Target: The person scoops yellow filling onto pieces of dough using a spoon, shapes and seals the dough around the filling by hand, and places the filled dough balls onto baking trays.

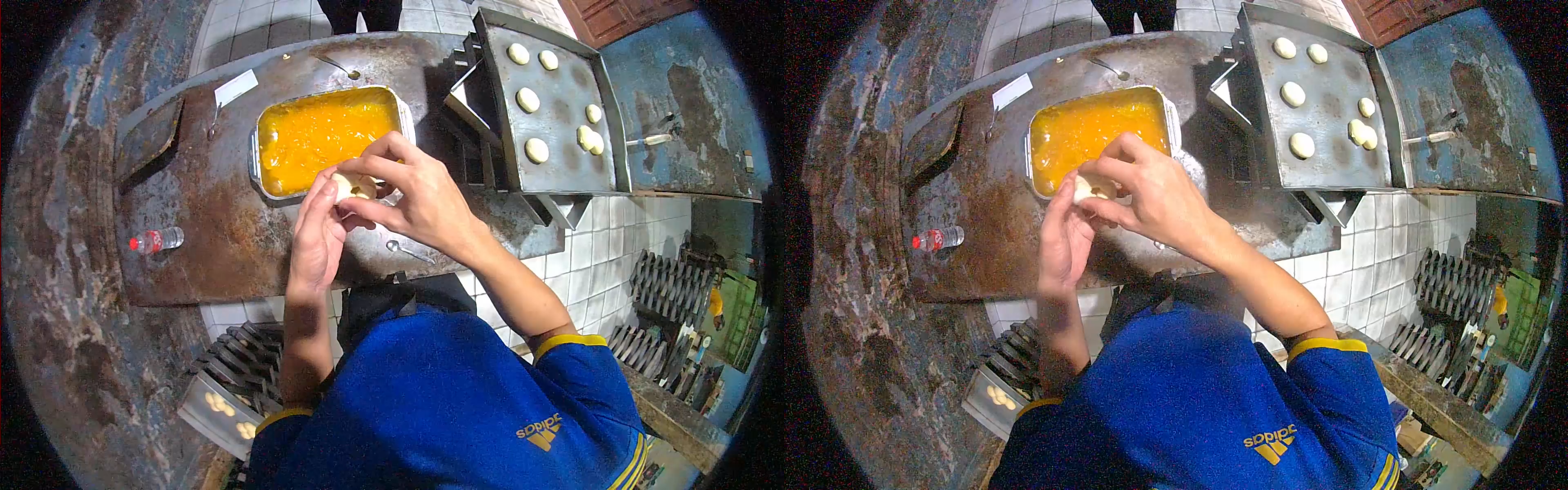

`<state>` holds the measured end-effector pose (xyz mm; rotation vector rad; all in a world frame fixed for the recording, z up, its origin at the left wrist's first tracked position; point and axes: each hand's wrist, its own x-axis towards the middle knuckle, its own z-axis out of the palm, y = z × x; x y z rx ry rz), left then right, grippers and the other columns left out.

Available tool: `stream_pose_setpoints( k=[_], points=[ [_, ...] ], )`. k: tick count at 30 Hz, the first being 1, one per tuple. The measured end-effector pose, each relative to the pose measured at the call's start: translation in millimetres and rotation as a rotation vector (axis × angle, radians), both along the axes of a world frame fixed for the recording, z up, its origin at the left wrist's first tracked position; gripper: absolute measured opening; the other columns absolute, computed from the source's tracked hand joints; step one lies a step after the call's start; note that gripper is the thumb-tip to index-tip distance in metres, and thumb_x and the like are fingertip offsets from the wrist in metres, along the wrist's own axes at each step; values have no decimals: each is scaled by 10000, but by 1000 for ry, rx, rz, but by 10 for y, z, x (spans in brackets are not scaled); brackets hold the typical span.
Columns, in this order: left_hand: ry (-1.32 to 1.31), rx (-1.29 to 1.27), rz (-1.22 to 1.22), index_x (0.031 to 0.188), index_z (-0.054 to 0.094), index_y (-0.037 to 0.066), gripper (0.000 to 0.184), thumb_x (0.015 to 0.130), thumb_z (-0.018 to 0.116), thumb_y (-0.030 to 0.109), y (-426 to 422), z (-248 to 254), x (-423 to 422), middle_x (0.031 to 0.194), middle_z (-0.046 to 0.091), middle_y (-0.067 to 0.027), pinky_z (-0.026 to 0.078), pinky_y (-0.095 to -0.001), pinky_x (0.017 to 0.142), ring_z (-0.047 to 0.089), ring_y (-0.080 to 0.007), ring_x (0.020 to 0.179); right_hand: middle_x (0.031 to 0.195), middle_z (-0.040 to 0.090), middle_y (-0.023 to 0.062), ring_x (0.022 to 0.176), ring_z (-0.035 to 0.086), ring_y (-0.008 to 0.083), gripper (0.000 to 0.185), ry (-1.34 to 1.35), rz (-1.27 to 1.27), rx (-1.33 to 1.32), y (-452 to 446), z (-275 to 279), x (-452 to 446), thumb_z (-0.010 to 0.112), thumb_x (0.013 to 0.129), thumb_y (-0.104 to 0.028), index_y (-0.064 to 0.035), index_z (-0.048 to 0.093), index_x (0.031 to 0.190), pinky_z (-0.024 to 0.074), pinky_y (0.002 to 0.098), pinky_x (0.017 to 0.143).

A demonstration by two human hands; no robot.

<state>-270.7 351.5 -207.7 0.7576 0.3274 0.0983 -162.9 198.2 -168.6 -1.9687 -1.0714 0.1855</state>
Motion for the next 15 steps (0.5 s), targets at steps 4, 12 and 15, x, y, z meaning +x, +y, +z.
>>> stream_pose_setpoints(
  k=[4, 12, 15],
  points=[
    [-14, 31, -98, 1511, 478, 22, 498, 1090, 587, 265, 62, -33, -43, 1256, 668, -91, 587, -372, 922, 687, -178, 1100, 1002, 693, 130, 791, 731, 297, 283, -23, -25, 77, -31, 5, 22, 806, 916, -261, -91, 801, 1142, 599, 399, 734],
    [15, 151, 47, 1393, 555, 39, 415, 1043, 690, 217, -31, -47, 17, 1197, 688, -71, 568, -305, 792, 678, -121, 971, 1004, 690, 136, 897, 719, 305, 265, 89, 16, 195, -41, 133, 45, 803, 915, -194, -75, 796, 1151, 595, 390, 742],
    [56, 247, -9, 1333, 582, 47, 372, 1037, 705, 236, -28, 7, 28, 1141, 702, -59, 542, -288, 751, 662, -106, 893, 1007, 681, 136, 948, 707, 316, 316, 235, 2, 88, -96, 269, -6, 835, 890, -209, -71, 781, 1169, 584, 403, 784]
  ],
)
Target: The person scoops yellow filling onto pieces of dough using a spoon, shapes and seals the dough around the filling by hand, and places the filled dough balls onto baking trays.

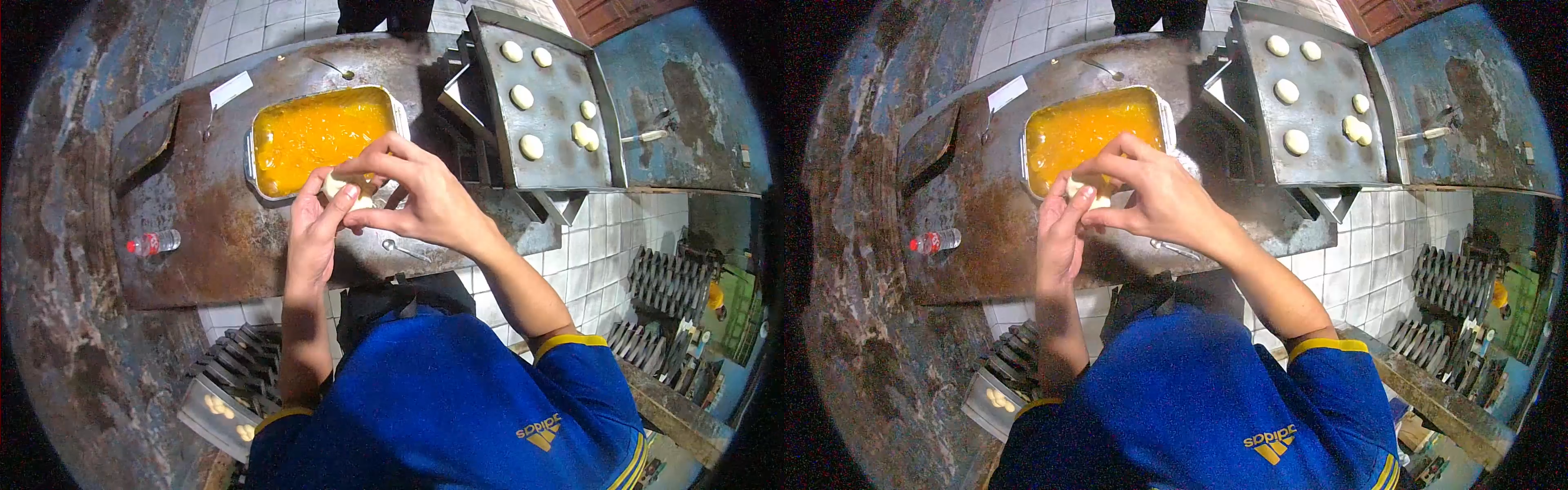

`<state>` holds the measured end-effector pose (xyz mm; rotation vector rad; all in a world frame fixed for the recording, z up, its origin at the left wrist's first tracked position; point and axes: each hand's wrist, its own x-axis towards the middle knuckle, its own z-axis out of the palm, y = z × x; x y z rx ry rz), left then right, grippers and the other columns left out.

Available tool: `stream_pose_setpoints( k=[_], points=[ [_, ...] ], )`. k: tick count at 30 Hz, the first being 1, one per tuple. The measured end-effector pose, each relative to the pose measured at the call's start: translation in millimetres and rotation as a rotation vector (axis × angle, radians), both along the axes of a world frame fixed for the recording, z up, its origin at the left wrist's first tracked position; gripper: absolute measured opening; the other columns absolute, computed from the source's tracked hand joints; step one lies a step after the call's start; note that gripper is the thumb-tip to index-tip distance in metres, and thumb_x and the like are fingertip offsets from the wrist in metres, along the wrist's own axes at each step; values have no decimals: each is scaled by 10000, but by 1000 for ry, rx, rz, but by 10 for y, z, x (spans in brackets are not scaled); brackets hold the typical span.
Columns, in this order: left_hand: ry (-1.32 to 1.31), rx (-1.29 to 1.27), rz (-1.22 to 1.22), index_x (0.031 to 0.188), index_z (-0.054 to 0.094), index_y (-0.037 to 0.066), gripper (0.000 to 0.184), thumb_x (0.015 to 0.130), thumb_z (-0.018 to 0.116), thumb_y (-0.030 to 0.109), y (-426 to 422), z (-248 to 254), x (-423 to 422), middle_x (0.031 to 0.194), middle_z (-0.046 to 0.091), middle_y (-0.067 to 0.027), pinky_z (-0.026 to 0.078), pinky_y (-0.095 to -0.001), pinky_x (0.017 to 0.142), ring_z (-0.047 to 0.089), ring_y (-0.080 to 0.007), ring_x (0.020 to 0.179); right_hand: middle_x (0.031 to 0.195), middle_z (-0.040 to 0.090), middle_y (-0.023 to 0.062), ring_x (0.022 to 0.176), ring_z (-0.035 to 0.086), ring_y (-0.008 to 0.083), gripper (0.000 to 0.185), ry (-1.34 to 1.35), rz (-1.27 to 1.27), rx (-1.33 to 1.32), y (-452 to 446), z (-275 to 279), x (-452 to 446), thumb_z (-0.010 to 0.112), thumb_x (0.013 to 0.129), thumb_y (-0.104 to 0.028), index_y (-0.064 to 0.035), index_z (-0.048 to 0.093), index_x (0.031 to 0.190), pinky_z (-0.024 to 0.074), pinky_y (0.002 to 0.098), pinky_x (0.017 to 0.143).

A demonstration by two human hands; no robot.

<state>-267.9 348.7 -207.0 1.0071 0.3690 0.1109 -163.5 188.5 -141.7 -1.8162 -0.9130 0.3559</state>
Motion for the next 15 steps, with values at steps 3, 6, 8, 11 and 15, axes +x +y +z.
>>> stream_pose_setpoints(
  k=[3, 6, 8, 11, 15],
  points=[
    [67, 18, -92, 1375, 580, 44, 430, 1026, 725, 249, -1, 73, -12, 1111, 711, -58, 539, -280, 752, 663, -106, 878, 1009, 693, 124, 911, 736, 268, 268, -178, 52, 41, -55, -181, 60, 845, 894, -193, -57, 773, 1115, 616, 375, 740],
    [8, -112, -70, 1436, 557, 38, 502, 1014, 744, 235, -61, 185, -26, 1159, 707, -68, 536, -273, 758, 661, -101, 919, 988, 711, 86, 861, 731, 174, 263, -107, -27, 118, -132, -221, 73, 852, 886, -100, -31, 787, 1131, 586, 309, 733],
    [-69, 251, -105, 1484, 530, 30, 547, 1013, 745, 207, -129, 173, -20, 1193, 696, -69, 538, -273, 771, 654, -102, 973, 1015, 703, 89, 858, 729, 159, 233, 26, -52, 102, -192, -157, 66, 816, 923, -99, -28, 783, 1143, 597, 294, 682],
    [-43, 316, -65, 1433, 549, 28, 483, 1014, 736, 181, -274, 179, 31, 1203, 670, -62, 533, -261, 780, 643, -108, 1014, 1102, 653, 94, 883, 723, 118, 206, 300, -48, 61, -312, -154, 49, 685, 1041, -114, -25, 763, 1210, 622, 248, 513],
    [-71, 114, 21, 1388, 552, 16, 406, 1021, 667, 147, -506, 103, 98, 1212, 654, -62, 530, -253, 791, 642, -112, 1013, 1171, 590, 102, 913, 725, 172, 416, 188, 58, -24, -647, 77, 64, 765, 997, -260, -86, 708, 1370, 628, 268, 582]
  ],
)
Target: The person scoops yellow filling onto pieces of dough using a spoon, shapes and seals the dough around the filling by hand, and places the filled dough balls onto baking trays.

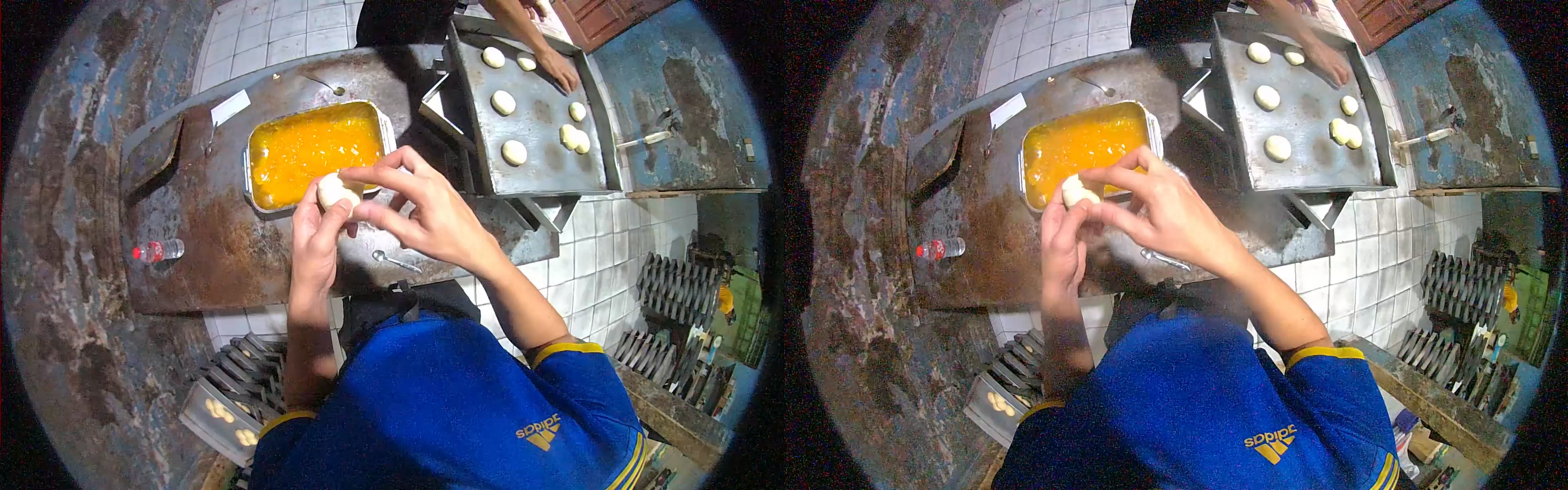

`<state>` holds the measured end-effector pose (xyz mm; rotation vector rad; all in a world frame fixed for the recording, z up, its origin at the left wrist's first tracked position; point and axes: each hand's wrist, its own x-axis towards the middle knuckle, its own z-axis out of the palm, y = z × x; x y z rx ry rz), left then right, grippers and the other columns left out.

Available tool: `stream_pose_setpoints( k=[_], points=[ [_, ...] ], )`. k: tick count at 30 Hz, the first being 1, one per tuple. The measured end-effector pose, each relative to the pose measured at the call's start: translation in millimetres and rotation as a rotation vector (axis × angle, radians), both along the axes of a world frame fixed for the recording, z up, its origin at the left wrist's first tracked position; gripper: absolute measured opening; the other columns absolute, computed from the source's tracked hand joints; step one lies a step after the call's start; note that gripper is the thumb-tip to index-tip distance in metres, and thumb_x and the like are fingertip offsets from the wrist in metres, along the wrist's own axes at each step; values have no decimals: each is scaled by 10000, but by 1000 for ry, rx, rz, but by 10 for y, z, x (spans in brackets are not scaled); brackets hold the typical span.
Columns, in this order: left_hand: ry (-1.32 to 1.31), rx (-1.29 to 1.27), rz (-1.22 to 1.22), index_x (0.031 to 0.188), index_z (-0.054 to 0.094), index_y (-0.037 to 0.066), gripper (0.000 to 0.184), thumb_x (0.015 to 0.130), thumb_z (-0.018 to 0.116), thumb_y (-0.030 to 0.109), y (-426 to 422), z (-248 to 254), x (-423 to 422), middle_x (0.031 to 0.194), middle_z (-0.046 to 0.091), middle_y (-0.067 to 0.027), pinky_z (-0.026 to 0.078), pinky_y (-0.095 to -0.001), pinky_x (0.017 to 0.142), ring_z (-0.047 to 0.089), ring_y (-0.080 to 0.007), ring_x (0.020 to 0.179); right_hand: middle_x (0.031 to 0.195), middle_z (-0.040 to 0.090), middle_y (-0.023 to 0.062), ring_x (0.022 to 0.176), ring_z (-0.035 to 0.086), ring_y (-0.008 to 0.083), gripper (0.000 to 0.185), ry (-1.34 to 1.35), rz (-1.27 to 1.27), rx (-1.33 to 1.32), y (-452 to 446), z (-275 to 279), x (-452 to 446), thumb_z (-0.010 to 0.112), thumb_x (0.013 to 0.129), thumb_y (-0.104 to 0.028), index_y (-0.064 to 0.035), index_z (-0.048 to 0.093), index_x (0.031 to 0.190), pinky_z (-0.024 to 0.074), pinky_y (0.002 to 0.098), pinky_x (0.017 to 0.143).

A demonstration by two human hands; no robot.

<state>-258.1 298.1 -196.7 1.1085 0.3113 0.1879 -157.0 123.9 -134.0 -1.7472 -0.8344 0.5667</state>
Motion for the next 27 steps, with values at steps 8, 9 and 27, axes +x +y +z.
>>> stream_pose_setpoints(
  k=[8, 9, 27],
  points=[
    [45, -62, -134, 1437, 522, -24, 492, 991, 591, 171, -740, 242, 276, 1212, 638, -67, 494, -258, 872, 610, -109, 1021, 1215, 643, 131, 1143, 651, 354, 602, -510, 87, 124, -695, 27, 350, 872, 834, -379, -127, 698, 1352, 565, 443, 964],
    [57, -44, -169, 1432, 523, -20, 485, 990, 590, 168, -817, 296, 325, 1187, 641, -58, 498, -241, 817, 610, -90, 974, 1146, 672, 118, 1087, 679, 335, 536, -481, 64, 183, -775, 31, 392, 873, 841, -353, -112, 732, 1298, 577, 418, 933],
    [-351, 23, -155, 1186, 592, -1, 360, 855, 732, 12, -2609, 986, 1337, 1005, 703, -75, 540, -303, 962, 683, -145, 1000, 1211, 697, 15, 1050, 693, 128, 405, 535, -499, 1009, -1801, -344, 399, 801, 934, -24, -59, 630, 1300, 583, 276, 904]
  ],
)
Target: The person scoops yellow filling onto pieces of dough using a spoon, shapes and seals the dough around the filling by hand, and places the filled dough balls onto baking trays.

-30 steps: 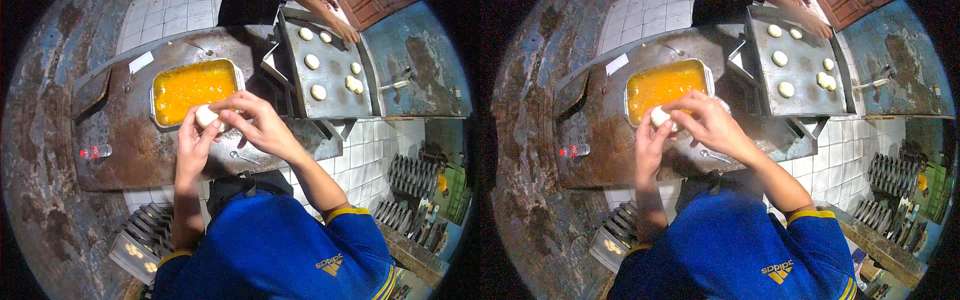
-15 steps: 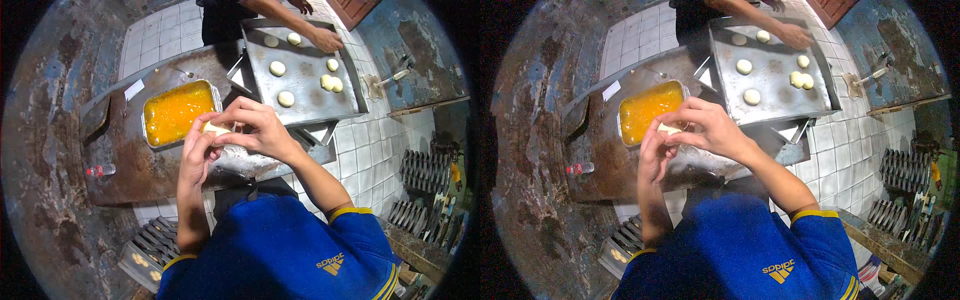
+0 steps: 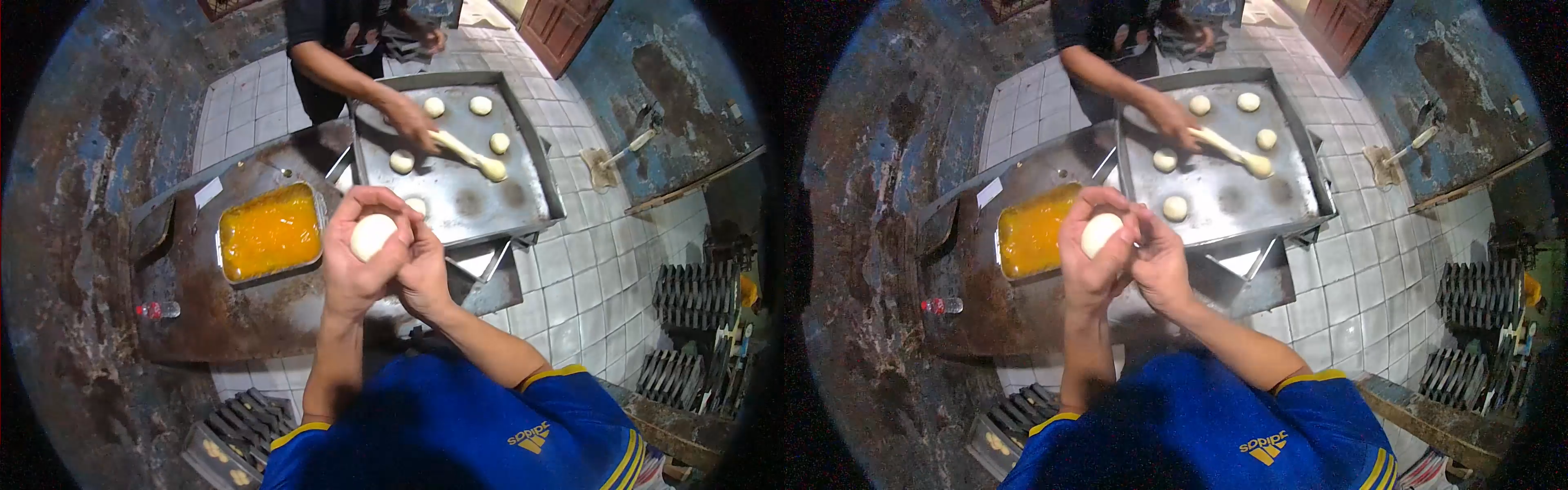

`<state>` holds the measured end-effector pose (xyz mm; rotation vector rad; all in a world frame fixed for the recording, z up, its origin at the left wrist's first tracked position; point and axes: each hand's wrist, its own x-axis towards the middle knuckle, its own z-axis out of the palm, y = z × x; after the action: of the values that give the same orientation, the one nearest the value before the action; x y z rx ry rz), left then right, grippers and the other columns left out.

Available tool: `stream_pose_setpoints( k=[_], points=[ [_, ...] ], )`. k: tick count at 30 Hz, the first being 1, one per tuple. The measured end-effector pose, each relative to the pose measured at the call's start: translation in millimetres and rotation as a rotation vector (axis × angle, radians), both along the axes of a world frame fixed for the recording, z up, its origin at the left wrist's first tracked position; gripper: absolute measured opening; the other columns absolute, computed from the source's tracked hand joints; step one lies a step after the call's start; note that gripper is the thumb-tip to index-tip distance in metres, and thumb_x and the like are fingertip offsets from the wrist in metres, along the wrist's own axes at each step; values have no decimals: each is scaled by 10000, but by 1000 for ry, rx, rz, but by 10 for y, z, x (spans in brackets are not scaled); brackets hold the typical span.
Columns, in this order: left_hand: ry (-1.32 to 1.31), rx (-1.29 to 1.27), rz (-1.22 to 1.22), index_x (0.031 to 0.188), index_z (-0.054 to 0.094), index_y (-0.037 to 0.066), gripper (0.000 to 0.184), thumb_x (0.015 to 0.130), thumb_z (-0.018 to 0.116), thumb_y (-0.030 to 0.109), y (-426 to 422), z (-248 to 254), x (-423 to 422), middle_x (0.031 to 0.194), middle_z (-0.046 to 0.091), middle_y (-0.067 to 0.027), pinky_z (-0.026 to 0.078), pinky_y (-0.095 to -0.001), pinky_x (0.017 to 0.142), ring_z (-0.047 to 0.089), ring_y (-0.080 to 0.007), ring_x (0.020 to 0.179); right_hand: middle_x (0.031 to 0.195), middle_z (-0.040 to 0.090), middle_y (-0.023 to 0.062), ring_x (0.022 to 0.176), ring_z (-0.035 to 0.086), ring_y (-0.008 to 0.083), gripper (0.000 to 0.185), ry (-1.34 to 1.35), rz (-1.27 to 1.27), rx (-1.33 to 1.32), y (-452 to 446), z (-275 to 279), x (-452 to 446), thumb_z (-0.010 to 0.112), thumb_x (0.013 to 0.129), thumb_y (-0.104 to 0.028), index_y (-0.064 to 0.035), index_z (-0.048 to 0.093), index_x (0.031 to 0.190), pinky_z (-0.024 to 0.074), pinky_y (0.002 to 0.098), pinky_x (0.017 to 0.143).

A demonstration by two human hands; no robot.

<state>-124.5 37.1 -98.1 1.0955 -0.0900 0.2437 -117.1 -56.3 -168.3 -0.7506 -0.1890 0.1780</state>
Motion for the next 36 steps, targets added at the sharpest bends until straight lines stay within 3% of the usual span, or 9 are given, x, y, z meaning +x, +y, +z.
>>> stream_pose_setpoints(
  k=[8, 11, 15, 18, 22, 27, 31, 34, 36],
  points=[
    [-232, 53, 15, 1262, 462, 61, 511, 828, 730, 30, -399, 20, 244, 943, 713, -60, 383, -522, 1214, 722, -187, 1017, 1233, 736, 71, 1131, 676, 146, 374, -337, 387, -331, -955, 412, 423, 697, 1014, -60, 45, 625, 1366, 515, 333, 1028],
    [-302, 182, -38, 1285, 399, 60, 599, 800, 750, 26, -638, 75, 232, 976, 733, -94, 387, -533, 1213, 737, -214, 1047, 1222, 744, 93, 1130, 676, 139, 374, -269, 208, -180, -982, 325, 377, 784, 956, -117, 67, 686, 1266, 520, 324, 1021],
    [-278, 192, -13, 1272, 390, 56, 573, 826, 748, 81, -868, 55, 293, 905, 615, -25, 487, -520, 1121, 712, -191, 878, 1065, 754, 56, 1019, 668, 109, 311, -199, -144, -108, -944, 123, 297, 827, 912, -165, 41, 749, 1132, 541, 324, 932],
    [-133, 62, -33, 1295, 396, 71, 563, 849, 717, -52, -632, -92, 289, 974, 572, -41, 519, -342, 904, 593, -119, 810, 1034, 760, 91, 990, 710, 163, 196, -607, 516, -598, -1448, 410, 727, 736, 970, -101, 15, 764, 1126, 562, 341, 893],
    [-169, 663, 348, 1275, 446, 53, 590, 820, 817, -9, -514, -527, 667, 880, 645, -21, 566, -280, 755, 690, -144, 820, 1219, 752, 120, 1174, 710, 195, 358, -384, 381, -916, -1805, 669, 1014, 780, 965, -120, -17, 711, 1301, 617, 417, 891],
    [-55, 706, 25, 1302, 427, 108, 626, 845, 855, 97, -920, -975, 1057, 922, 772, -167, 607, -407, 759, 793, -340, 901, 1167, 739, 48, 1081, 719, 198, 560, -625, 209, -1208, -1740, 507, 1359, 960, 764, -267, -86, 739, 1246, 613, 353, 843],
    [18, 720, 9, 1347, 401, 113, 627, 852, 782, 59, -1065, -1363, 1299, 960, 752, -235, 596, -508, 789, 740, -489, 958, 1133, 743, 64, 1025, 715, 189, 433, -565, 228, -1278, -1800, 224, 1617, 915, 807, -205, -61, 751, 1181, 617, 351, 816],
    [157, 1017, -110, 1456, 373, 102, 880, 754, 902, 147, -955, -1373, 1233, 1105, 715, -202, 590, -415, 767, 737, -317, 800, 1109, 740, 73, 1027, 719, 186, 394, -661, 338, -1263, -1961, -234, 1992, 893, 824, -175, -53, 747, 1169, 619, 333, 824],
    [188, 889, -142, 1523, 333, 126, 897, 795, 857, 144, -834, -1420, 1081, 1340, 586, -302, 541, -547, 972, 639, -493, 1205, 1194, 712, 86, 1035, 729, 230, 432, -558, 407, -1339, -2015, -525, 2132, 860, 846, -175, -68, 721, 1241, 615, 379, 884]
  ],
)
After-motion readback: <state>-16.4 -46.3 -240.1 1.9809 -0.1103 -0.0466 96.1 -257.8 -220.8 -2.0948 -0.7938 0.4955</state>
